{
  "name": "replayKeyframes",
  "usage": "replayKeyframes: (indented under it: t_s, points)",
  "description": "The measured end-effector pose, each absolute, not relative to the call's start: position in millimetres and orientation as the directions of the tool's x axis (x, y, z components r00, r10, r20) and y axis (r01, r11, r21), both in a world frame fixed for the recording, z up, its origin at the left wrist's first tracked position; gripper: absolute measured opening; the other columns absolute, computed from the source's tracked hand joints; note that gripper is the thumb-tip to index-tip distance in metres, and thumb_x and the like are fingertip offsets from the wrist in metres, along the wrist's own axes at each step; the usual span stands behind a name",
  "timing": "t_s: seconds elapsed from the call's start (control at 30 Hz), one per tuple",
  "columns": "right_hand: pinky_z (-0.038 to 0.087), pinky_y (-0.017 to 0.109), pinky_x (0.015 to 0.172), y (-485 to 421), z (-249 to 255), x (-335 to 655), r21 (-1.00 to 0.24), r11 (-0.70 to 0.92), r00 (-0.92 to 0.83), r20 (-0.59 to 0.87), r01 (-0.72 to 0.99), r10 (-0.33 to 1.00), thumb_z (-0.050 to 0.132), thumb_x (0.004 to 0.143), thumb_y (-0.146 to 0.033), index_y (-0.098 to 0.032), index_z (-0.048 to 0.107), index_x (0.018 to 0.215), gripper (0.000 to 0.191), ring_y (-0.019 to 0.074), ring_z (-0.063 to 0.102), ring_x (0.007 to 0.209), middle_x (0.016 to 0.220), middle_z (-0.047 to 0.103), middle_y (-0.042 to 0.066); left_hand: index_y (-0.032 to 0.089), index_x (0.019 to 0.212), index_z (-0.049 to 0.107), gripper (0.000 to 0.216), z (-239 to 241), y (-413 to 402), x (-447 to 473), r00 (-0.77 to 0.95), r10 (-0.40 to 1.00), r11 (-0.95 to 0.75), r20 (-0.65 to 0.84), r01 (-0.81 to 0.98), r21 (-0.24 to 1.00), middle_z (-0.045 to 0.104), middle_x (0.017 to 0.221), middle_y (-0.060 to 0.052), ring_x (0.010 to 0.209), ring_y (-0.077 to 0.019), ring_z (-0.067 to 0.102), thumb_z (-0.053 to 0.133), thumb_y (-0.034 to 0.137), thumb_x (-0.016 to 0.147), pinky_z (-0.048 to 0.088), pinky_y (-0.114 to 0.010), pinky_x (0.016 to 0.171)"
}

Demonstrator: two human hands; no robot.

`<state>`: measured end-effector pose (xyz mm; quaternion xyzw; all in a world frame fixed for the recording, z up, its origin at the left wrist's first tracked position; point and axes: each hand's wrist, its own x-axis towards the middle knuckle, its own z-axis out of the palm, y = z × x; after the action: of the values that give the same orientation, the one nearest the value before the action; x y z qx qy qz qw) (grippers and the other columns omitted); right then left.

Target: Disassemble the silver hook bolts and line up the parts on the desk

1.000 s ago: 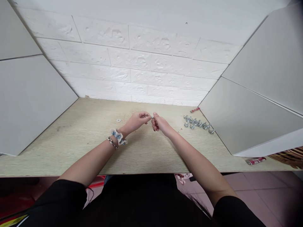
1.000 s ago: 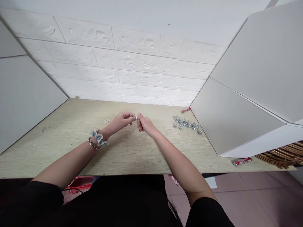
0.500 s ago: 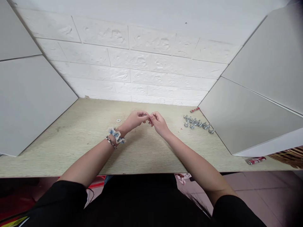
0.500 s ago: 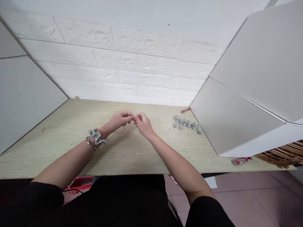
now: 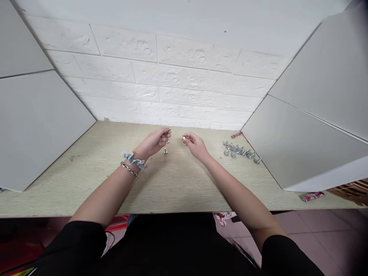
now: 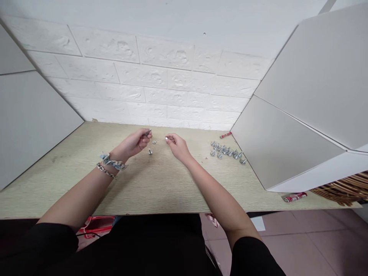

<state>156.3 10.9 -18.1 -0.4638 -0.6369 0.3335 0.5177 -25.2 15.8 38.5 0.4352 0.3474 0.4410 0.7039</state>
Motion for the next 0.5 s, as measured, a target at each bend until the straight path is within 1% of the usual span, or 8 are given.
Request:
replayKeyframes:
  t_s: [0.07, 0.1, 0.17, 0.23, 0.37, 0.43, 0.5]
  points:
    - [0.046, 0.029, 0.077, 25, -16, 154, -0.861, 0.316, -0.089, 0.307, 0.398, 0.948, 0.056, 0.076, -0.025, -0.017, 0.062, 0.090, 0.017, 0.0124, 0.059, 0.077, 0.087, 0.066, 0.004, 0.013, 0.069, 0.053, 0.012, 42, 18, -30, 0.321, 0.945, 0.187, -0.054, -0.398, 0.898, 0.049, 0.061, 0.003, 0.042, 0.0010, 0.034, 0.057, 0.021, 0.076, 0.022, -0.011, 0.034]
    - [0.045, 0.029, 0.079, 32, -15, 150, -0.821, 0.312, -0.132, 0.284, 0.478, 0.950, 0.057, 0.075, -0.022, -0.017, 0.063, 0.090, 0.016, 0.0127, 0.059, 0.080, 0.089, 0.067, 0.004, 0.013, 0.071, 0.054, 0.011, 43, 18, -32, 0.296, 0.955, 0.158, -0.029, -0.424, 0.892, 0.049, 0.062, 0.004, 0.042, 0.0010, 0.034, 0.058, 0.022, 0.075, 0.022, -0.011, 0.034]
    - [0.044, 0.028, 0.082, 46, -12, 141, -0.714, 0.331, -0.236, 0.233, 0.617, 0.943, 0.057, 0.076, -0.018, -0.016, 0.065, 0.090, 0.016, 0.0132, 0.060, 0.084, 0.094, 0.068, 0.005, 0.013, 0.072, 0.054, 0.011, 45, 20, -34, 0.249, 0.969, 0.109, 0.008, -0.451, 0.886, 0.049, 0.061, 0.004, 0.042, 0.0010, 0.035, 0.058, 0.023, 0.074, 0.023, -0.011, 0.034]
    - [0.043, 0.026, 0.082, 58, -9, 129, -0.604, 0.374, -0.333, 0.184, 0.704, 0.925, 0.057, 0.077, -0.015, -0.014, 0.066, 0.092, 0.018, 0.0137, 0.059, 0.086, 0.096, 0.068, 0.006, 0.013, 0.072, 0.053, 0.012, 45, 21, -36, 0.209, 0.978, 0.076, 0.025, -0.459, 0.885, 0.048, 0.061, 0.005, 0.042, 0.0009, 0.035, 0.059, 0.023, 0.073, 0.023, -0.011, 0.034]
    - [0.041, 0.024, 0.079, 73, -6, 112, -0.445, 0.435, -0.433, 0.112, 0.782, 0.894, 0.055, 0.079, -0.012, -0.012, 0.066, 0.097, 0.021, 0.0140, 0.059, 0.087, 0.099, 0.068, 0.009, 0.014, 0.072, 0.052, 0.014, 44, 24, -38, 0.159, 0.987, 0.044, 0.035, -0.467, 0.883, 0.048, 0.060, 0.005, 0.041, 0.0008, 0.035, 0.061, 0.025, 0.071, 0.023, -0.011, 0.034]
    - [0.040, 0.023, 0.079, 76, -5, 109, -0.401, 0.453, -0.456, 0.096, 0.796, 0.885, 0.055, 0.078, -0.011, -0.011, 0.067, 0.096, 0.022, 0.0143, 0.059, 0.088, 0.100, 0.068, 0.009, 0.013, 0.073, 0.052, 0.014, 43, 25, -38, 0.146, 0.989, 0.039, 0.036, -0.477, 0.878, 0.049, 0.061, 0.005, 0.042, 0.0009, 0.036, 0.061, 0.025, 0.071, 0.024, -0.011, 0.034]
    - [0.040, 0.024, 0.078, 78, -5, 108, -0.384, 0.468, -0.474, 0.087, 0.796, 0.876, 0.055, 0.077, -0.010, -0.011, 0.068, 0.095, 0.022, 0.0150, 0.058, 0.087, 0.100, 0.068, 0.010, 0.013, 0.073, 0.053, 0.014, 43, 25, -38, 0.139, 0.990, 0.041, 0.031, -0.480, 0.876, 0.049, 0.062, 0.005, 0.042, 0.0010, 0.037, 0.061, 0.024, 0.071, 0.024, -0.011, 0.035]
